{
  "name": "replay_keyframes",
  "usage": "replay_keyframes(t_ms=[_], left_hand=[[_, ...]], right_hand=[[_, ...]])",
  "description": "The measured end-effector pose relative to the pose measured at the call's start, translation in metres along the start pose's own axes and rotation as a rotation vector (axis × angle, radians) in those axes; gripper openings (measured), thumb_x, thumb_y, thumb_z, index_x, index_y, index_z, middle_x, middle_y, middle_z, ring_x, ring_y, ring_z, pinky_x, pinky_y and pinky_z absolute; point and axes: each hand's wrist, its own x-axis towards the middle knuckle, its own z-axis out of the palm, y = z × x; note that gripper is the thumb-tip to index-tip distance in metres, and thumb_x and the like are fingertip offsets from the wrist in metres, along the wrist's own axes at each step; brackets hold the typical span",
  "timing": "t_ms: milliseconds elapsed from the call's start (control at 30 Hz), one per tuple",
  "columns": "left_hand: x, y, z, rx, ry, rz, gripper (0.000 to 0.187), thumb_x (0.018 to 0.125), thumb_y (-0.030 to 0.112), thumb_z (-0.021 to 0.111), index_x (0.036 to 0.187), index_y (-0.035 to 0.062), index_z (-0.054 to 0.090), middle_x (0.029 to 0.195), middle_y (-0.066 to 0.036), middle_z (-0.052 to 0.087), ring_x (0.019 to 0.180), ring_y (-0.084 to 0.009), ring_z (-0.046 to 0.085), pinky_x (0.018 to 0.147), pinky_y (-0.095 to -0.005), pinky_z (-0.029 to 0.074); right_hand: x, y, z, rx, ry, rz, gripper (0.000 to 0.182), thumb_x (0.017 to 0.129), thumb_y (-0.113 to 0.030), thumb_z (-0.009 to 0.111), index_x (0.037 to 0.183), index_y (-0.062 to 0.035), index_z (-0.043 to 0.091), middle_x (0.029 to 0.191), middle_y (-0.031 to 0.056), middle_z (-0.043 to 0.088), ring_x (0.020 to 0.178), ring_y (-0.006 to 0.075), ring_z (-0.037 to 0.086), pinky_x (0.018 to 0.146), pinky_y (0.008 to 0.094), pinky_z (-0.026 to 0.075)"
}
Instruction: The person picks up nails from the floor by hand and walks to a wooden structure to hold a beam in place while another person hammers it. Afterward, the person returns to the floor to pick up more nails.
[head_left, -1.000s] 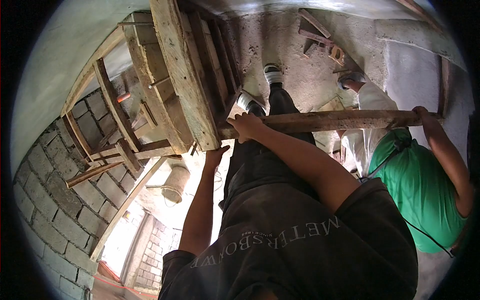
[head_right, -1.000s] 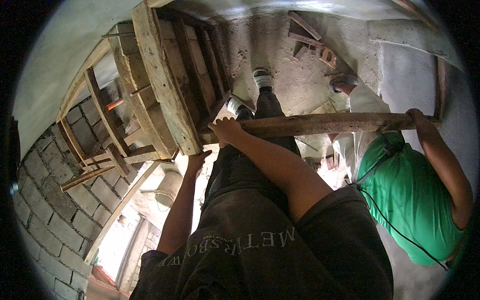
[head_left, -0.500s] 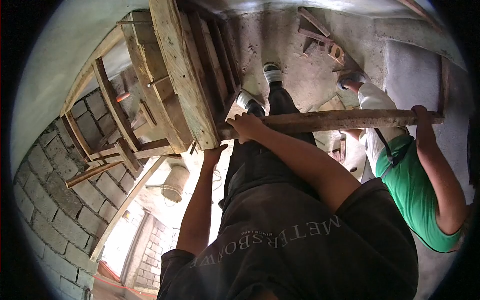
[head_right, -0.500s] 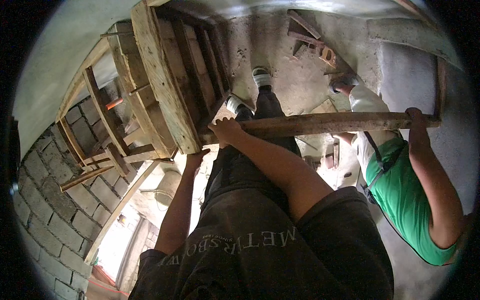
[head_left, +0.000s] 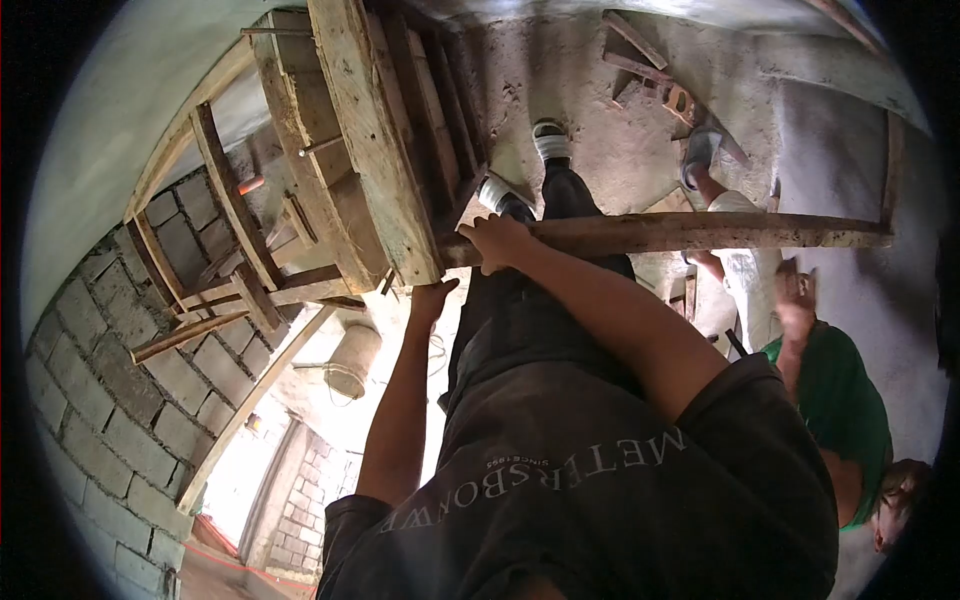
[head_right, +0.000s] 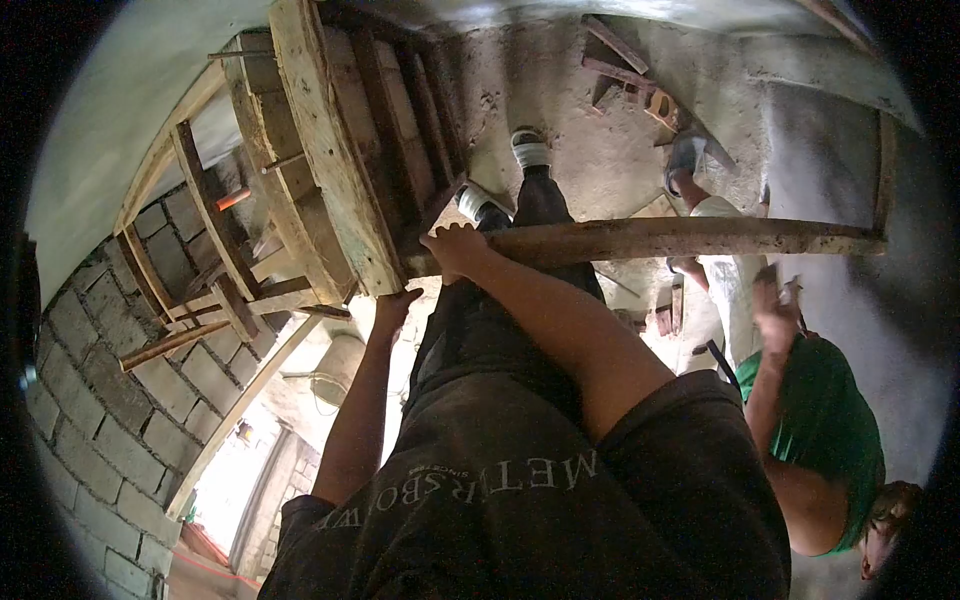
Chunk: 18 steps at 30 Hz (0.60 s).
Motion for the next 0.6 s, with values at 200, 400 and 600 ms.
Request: replay_keyframes(t_ms=[200, 400, 600], left_hand=[[0.000, -0.005, -0.003, -0.004, 0.010, 0.007, 0.034, 0.072, 0.018, 0.079, 0.086, 0.0022, 0.052, 0.068, 0.000, 0.046, 0.061, -0.0112, 0.041, 0.055, -0.0291, 0.037], [-0.001, 0.000, -0.001, -0.016, 0.020, 0.114, 0.037, 0.073, 0.022, 0.079, 0.093, 0.0038, 0.053, 0.070, 0.001, 0.048, 0.059, -0.0096, 0.041, 0.053, -0.0273, 0.036], [-0.004, 0.007, -0.003, -0.033, -0.009, -0.082, 0.038, 0.073, 0.018, 0.078, 0.095, -0.0028, 0.055, 0.078, -0.003, 0.054, 0.070, -0.0144, 0.047, 0.066, -0.0302, 0.042]], right_hand=[[0.000, -0.001, -0.003, 0.022, -0.065, 0.006, 0.093, 0.054, -0.029, 0.086, 0.136, -0.0153, 0.043, 0.120, 0.0147, 0.056, 0.109, 0.0338, 0.057, 0.089, 0.0459, 0.049], [0.000, -0.001, 0.000, 0.009, -0.032, 0.008, 0.093, 0.056, -0.026, 0.085, 0.137, -0.0165, 0.043, 0.119, 0.0145, 0.057, 0.109, 0.0330, 0.057, 0.090, 0.0460, 0.048], [0.002, 0.001, 0.001, 0.018, -0.054, 0.002, 0.094, 0.055, -0.025, 0.086, 0.138, -0.0160, 0.042, 0.119, 0.0150, 0.057, 0.109, 0.0335, 0.057, 0.089, 0.0457, 0.048]])
